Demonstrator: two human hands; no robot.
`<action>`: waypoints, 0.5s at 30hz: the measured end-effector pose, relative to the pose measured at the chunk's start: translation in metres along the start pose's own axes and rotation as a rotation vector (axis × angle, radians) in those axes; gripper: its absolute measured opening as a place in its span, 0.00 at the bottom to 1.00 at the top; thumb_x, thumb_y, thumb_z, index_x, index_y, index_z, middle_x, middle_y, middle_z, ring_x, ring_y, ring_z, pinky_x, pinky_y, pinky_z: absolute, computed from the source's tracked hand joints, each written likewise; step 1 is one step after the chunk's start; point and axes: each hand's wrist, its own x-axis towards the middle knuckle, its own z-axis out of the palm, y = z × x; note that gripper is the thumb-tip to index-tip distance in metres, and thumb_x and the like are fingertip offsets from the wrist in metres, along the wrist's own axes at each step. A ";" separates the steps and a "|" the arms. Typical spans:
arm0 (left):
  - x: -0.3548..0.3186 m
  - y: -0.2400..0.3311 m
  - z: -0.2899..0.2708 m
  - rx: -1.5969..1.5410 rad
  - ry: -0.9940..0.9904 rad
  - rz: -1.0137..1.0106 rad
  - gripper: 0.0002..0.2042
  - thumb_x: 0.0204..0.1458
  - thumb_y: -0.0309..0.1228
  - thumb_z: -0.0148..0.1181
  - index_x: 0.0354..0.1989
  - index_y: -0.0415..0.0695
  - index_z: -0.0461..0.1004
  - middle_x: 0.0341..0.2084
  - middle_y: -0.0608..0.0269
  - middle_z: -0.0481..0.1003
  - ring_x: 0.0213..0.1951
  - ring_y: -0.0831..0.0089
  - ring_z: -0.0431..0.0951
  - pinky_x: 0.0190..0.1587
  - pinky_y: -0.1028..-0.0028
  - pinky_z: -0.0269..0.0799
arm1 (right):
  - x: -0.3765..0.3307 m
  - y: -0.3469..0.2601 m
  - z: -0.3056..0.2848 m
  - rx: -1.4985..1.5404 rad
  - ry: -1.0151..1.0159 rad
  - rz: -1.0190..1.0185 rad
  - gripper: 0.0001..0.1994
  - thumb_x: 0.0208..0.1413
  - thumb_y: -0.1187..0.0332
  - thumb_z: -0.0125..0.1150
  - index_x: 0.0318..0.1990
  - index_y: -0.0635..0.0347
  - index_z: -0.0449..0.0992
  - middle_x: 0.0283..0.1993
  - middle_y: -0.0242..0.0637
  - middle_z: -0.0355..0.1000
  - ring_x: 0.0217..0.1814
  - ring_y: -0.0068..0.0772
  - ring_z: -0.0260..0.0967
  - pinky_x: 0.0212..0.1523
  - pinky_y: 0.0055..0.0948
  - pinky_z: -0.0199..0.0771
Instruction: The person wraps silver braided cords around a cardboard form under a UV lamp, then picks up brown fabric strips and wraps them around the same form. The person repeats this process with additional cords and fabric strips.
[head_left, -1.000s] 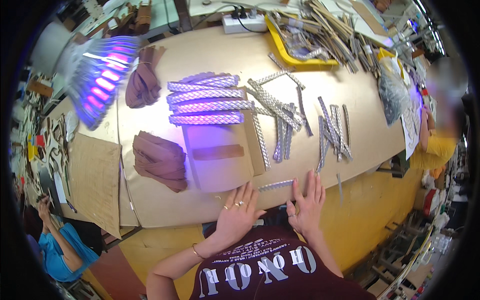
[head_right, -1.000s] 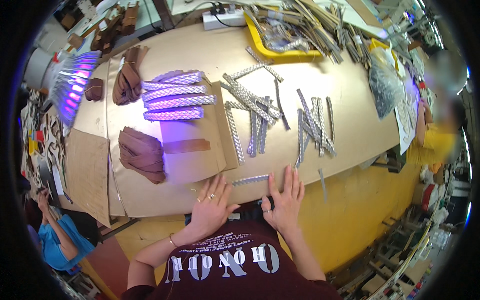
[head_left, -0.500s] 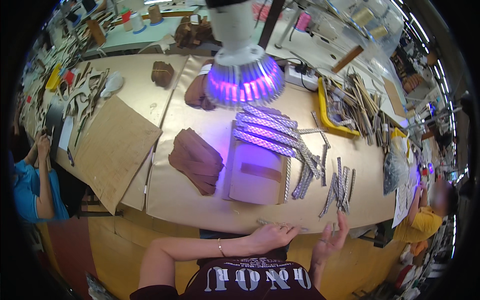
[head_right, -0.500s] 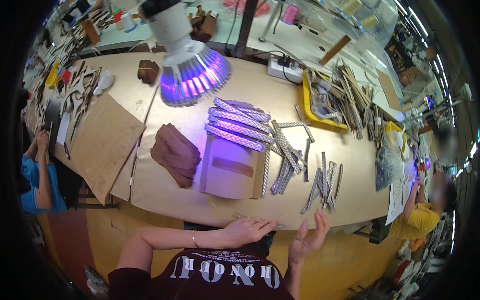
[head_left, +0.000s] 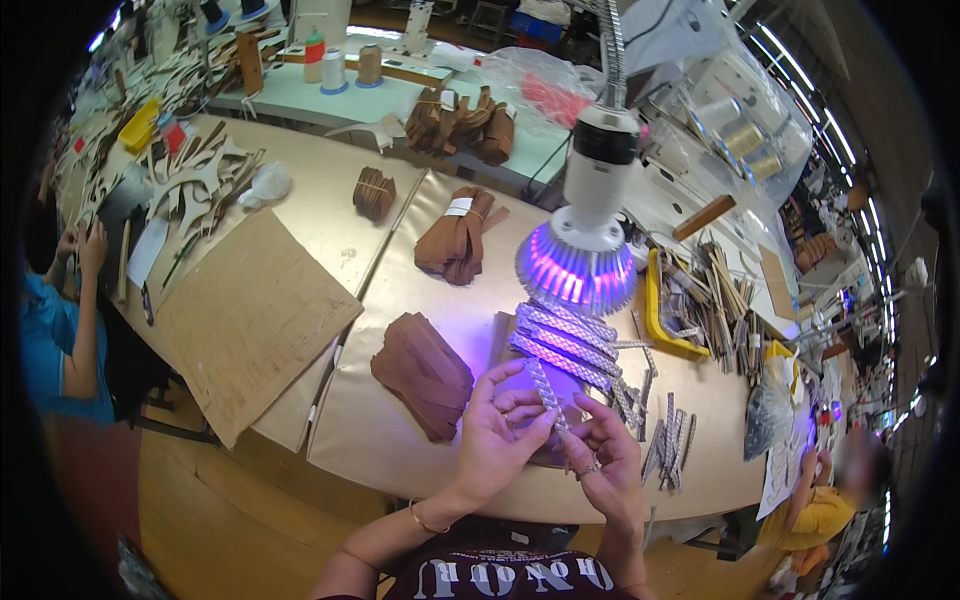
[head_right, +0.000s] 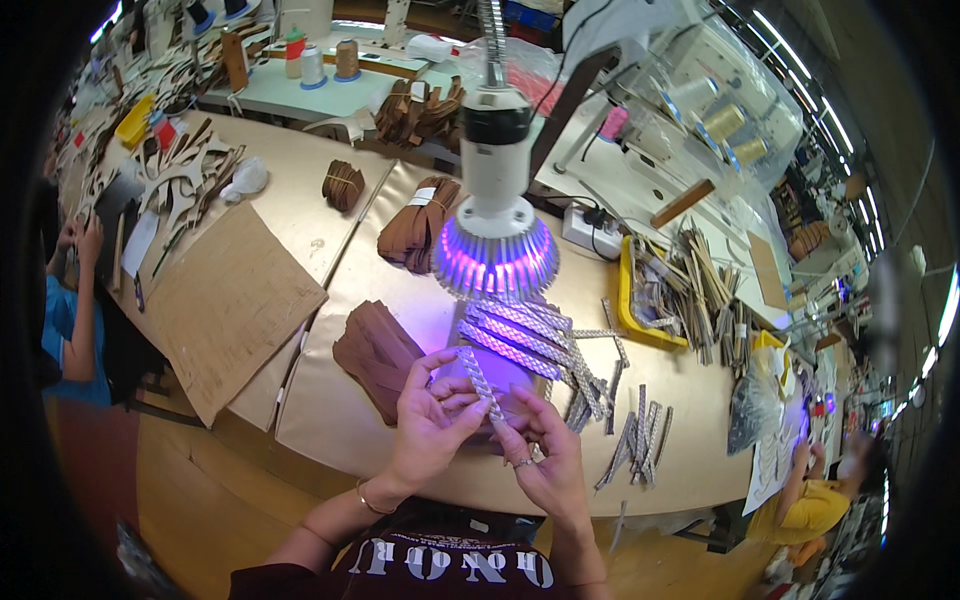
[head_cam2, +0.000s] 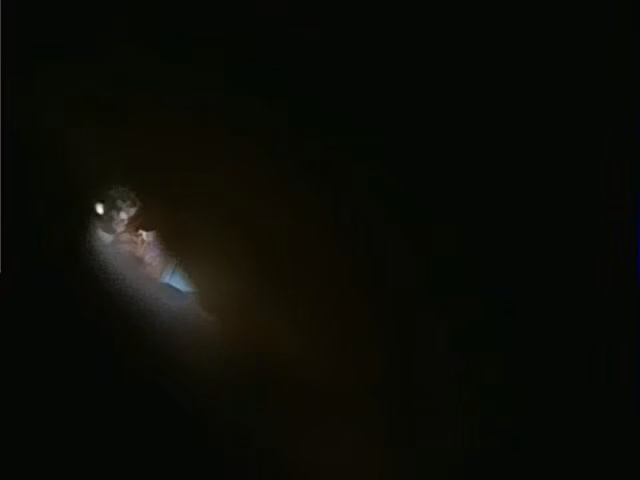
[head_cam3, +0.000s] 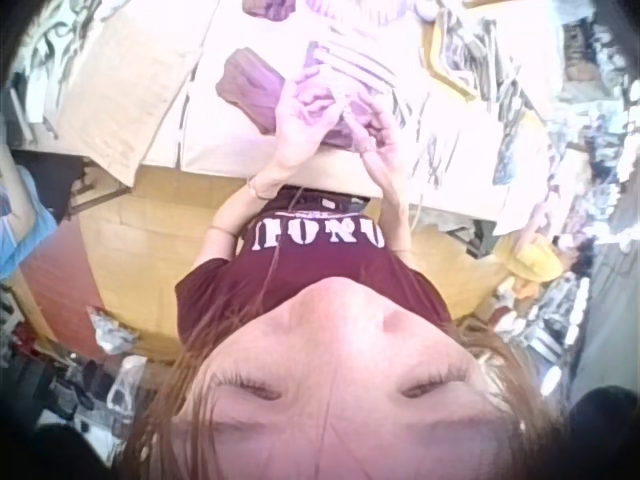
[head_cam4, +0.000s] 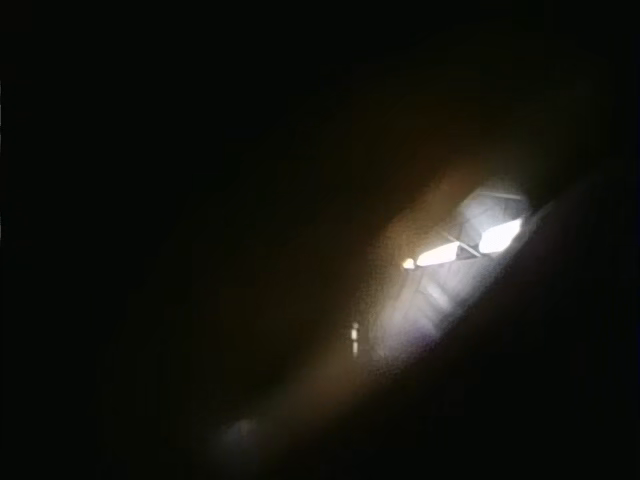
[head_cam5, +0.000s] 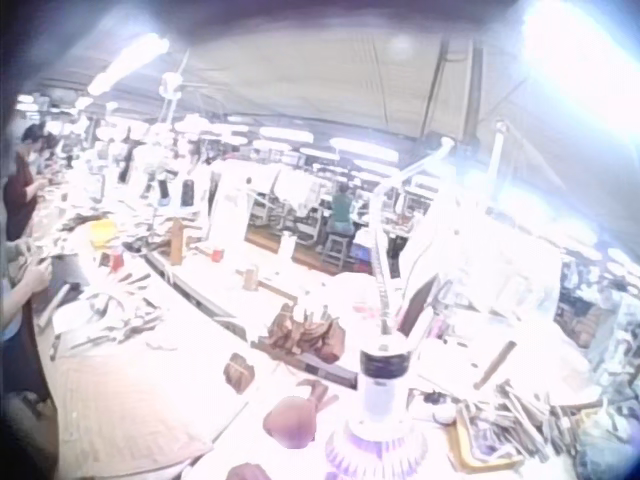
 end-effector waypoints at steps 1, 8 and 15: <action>0.002 -0.001 -0.002 -0.031 0.019 -0.042 0.30 0.54 0.14 0.56 0.63 0.38 0.51 0.43 0.49 0.73 0.47 0.68 0.77 0.48 0.73 0.78 | 0.003 0.001 0.001 -0.032 0.010 0.005 0.23 0.59 0.76 0.58 0.62 0.67 0.63 0.32 0.33 0.73 0.31 0.18 0.70 0.31 0.17 0.69; 0.031 0.004 -0.017 -0.037 -0.011 -0.113 0.23 0.55 0.18 0.58 0.59 0.36 0.59 0.40 0.54 0.77 0.43 0.73 0.79 0.48 0.76 0.76 | 0.008 0.001 -0.005 -0.037 -0.044 0.110 0.24 0.59 0.76 0.60 0.62 0.67 0.63 0.32 0.33 0.74 0.31 0.17 0.69 0.31 0.17 0.69; 0.036 0.017 -0.011 0.335 -0.158 0.016 0.13 0.60 0.26 0.55 0.51 0.35 0.71 0.38 0.63 0.78 0.40 0.80 0.77 0.43 0.80 0.73 | 0.027 -0.006 -0.005 0.295 0.027 0.110 0.11 0.58 0.78 0.58 0.46 0.65 0.65 0.34 0.39 0.73 0.30 0.26 0.74 0.34 0.22 0.76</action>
